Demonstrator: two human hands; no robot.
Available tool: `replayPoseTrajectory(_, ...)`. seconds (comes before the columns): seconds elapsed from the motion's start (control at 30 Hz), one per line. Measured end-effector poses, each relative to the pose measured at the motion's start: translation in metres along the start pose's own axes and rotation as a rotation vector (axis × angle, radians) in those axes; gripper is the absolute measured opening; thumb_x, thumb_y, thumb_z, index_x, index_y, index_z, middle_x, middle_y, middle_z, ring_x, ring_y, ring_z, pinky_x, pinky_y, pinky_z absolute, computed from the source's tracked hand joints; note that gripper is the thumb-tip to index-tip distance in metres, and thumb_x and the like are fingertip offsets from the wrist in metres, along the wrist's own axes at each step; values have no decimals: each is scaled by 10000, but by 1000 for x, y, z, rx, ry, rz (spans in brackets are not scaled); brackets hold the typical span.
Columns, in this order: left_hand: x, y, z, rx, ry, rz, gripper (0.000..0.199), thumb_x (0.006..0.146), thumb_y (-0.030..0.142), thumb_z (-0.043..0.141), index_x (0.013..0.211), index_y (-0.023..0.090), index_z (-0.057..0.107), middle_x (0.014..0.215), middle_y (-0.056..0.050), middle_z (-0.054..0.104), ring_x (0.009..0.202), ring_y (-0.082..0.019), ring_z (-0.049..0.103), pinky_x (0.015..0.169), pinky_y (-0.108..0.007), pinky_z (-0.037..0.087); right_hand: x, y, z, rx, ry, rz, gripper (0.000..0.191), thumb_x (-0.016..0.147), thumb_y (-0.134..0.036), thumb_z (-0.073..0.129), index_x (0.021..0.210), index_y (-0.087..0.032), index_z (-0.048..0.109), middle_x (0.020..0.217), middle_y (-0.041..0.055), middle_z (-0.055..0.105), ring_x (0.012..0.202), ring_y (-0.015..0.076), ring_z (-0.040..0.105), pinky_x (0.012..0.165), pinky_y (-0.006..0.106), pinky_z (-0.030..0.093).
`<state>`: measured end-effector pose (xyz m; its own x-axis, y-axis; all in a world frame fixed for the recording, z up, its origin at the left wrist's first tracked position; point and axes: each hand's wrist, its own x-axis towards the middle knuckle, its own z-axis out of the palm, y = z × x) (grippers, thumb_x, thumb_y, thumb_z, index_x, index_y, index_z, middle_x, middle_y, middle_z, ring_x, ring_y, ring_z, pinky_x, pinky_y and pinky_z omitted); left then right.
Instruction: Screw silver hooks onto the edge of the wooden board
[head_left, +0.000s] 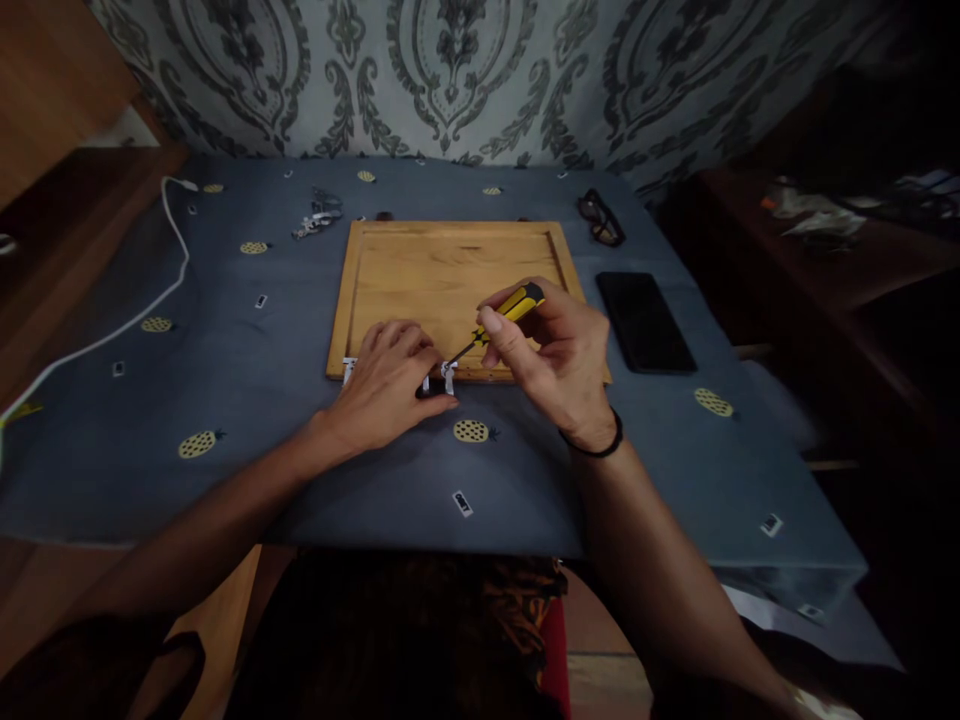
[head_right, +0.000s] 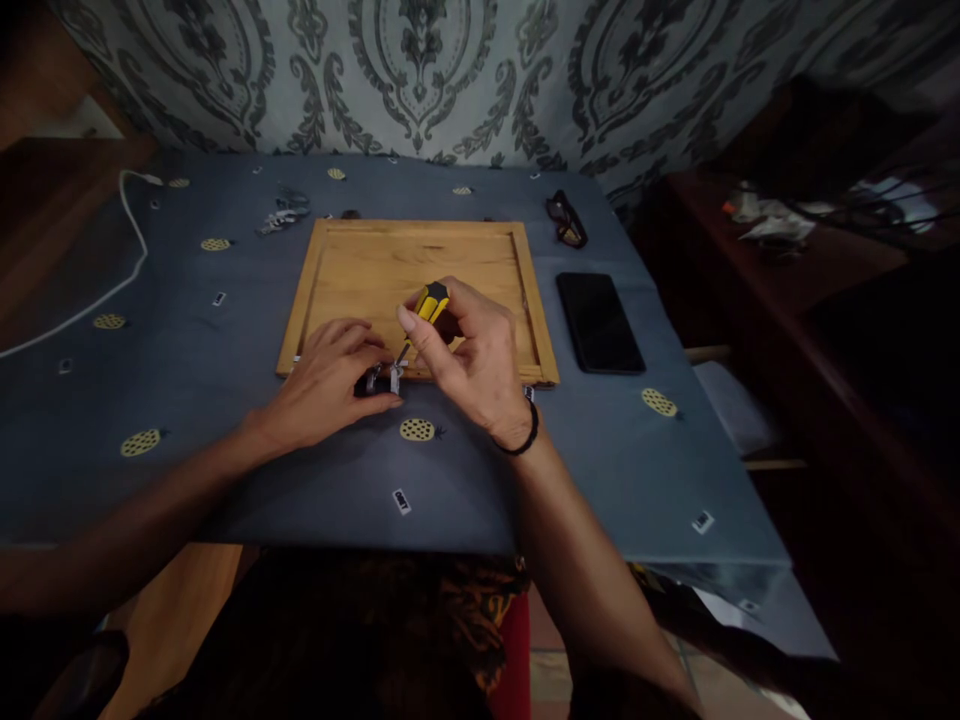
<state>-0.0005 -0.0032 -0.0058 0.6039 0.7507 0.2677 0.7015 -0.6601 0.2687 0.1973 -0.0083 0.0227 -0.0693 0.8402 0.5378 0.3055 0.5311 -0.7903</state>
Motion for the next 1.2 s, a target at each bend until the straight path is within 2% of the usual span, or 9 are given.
replayPoseTrajectory(0.17,0,-1,0,2,-12,9,372,869,466,808,1059,156,724,1149,-113,669,1187,-330,561,1056,-497,447,2,-1,-4,34,-56,14,256,939,-487,717,876,-245,662,769,-21,652,503,105,635,455,258,461)
replayPoseTrajectory(0.33,0,-1,1,6,-8,3,360,872,470,804,1057,171,722,1154,-107,665,1198,-330,558,1061,-497,448,3,-1,-9,25,-126,41,302,937,-542,701,938,-240,678,792,-20,674,537,109,654,511,269,513)
replayPoseTrajectory(0.47,-1,-1,1,9,-2,4,375,868,475,808,1066,168,724,1149,-109,663,1197,-330,557,1057,-496,451,3,0,-10,37,-128,37,300,935,-538,704,933,-239,683,852,-12,695,543,98,648,501,260,514)
replayPoseTrajectory(0.6,0,-1,1,4,-7,0,394,854,472,822,1066,152,732,1150,-118,667,1187,-335,560,1051,-501,453,2,-2,-6,55,-69,34,280,925,-512,724,891,-237,686,772,-23,669,529,102,640,456,244,489)
replayPoseTrajectory(0.77,0,-1,0,-19,2,-4,369,848,459,832,1060,172,741,1153,-103,669,1183,-321,562,1047,-482,447,3,-6,-5,114,159,-6,268,933,-475,730,854,-225,677,761,-18,663,493,95,613,466,261,492)
replayPoseTrajectory(0.83,-1,-2,0,-27,4,-3,351,849,466,830,1034,181,743,1158,-99,670,1189,-319,560,1045,-474,443,3,-5,-5,109,206,-18,277,929,-485,735,844,-229,674,766,-15,666,483,95,602,463,268,487)
replayPoseTrajectory(1.07,-1,-1,-2,-27,-12,-19,415,845,513,823,1051,163,741,1168,-118,676,1196,-339,566,1062,-510,442,3,3,-4,91,144,-20,276,941,-499,718,844,-245,667,724,-24,637,487,100,599,462,270,482)
replayPoseTrajectory(1.2,-3,-6,-11,-17,44,-40,382,863,518,805,1035,186,728,1129,-90,690,1184,-313,589,1058,-478,456,4,6,-3,79,149,-7,341,918,-563,719,837,-237,657,714,-35,632,486,95,596,459,258,480)
